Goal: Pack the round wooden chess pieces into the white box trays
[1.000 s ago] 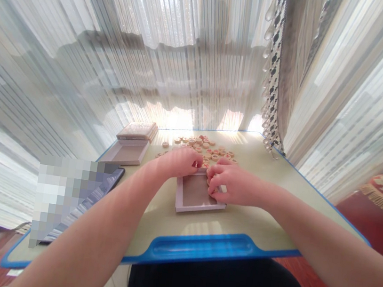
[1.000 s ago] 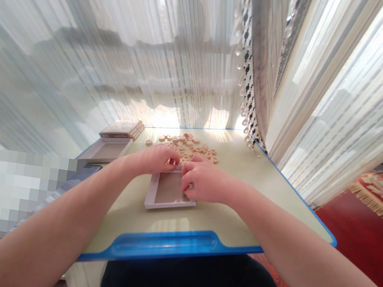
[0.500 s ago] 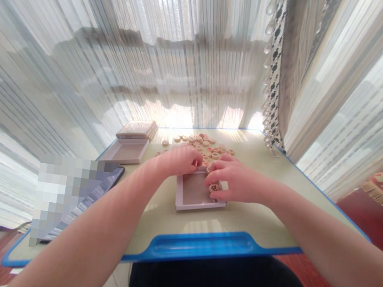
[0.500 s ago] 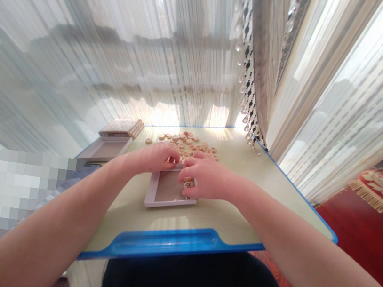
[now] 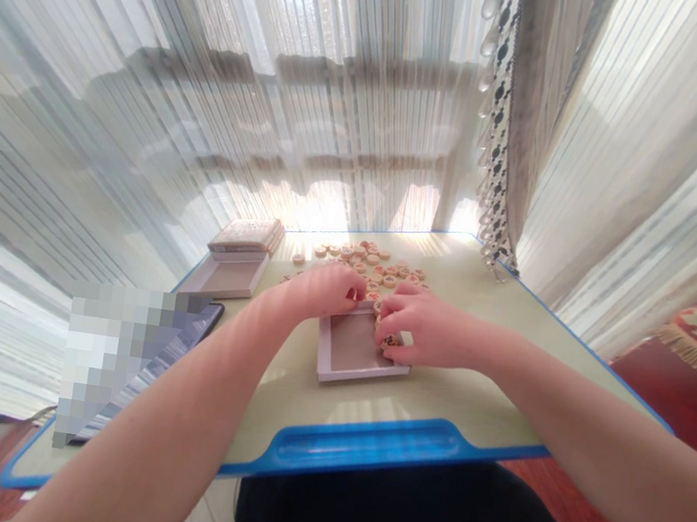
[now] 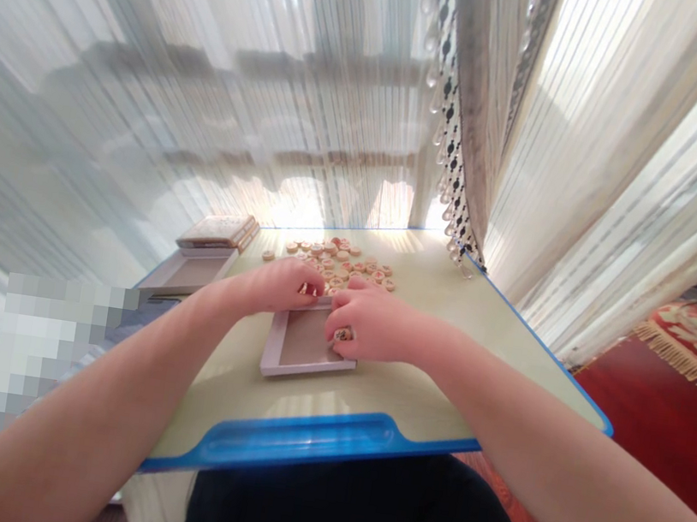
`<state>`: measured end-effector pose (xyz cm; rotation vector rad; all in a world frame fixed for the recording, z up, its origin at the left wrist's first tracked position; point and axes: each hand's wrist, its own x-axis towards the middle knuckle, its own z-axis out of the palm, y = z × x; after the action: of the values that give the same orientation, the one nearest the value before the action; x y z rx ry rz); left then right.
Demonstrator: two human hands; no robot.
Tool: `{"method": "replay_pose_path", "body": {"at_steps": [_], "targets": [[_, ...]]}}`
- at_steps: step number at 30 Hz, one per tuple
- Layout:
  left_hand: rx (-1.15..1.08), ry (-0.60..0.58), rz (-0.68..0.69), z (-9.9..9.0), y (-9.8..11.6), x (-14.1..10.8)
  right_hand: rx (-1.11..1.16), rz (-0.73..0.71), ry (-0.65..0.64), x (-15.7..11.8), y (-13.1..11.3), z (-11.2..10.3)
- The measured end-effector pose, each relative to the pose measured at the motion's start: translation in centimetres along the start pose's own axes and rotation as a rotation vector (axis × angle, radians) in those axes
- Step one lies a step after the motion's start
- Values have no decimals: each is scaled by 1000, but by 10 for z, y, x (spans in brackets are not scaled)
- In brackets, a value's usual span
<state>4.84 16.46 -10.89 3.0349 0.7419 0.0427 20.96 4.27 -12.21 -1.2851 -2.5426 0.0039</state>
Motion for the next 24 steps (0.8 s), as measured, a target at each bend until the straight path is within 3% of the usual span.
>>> {"method": "replay_pose_path", "body": {"at_steps": [19,24], "targets": [[-20,3,5,2,-2,-1,62,8,22,0,1,4],[-15,0,7,0,-1,-1,77,157,117,1,10,-2]]}}
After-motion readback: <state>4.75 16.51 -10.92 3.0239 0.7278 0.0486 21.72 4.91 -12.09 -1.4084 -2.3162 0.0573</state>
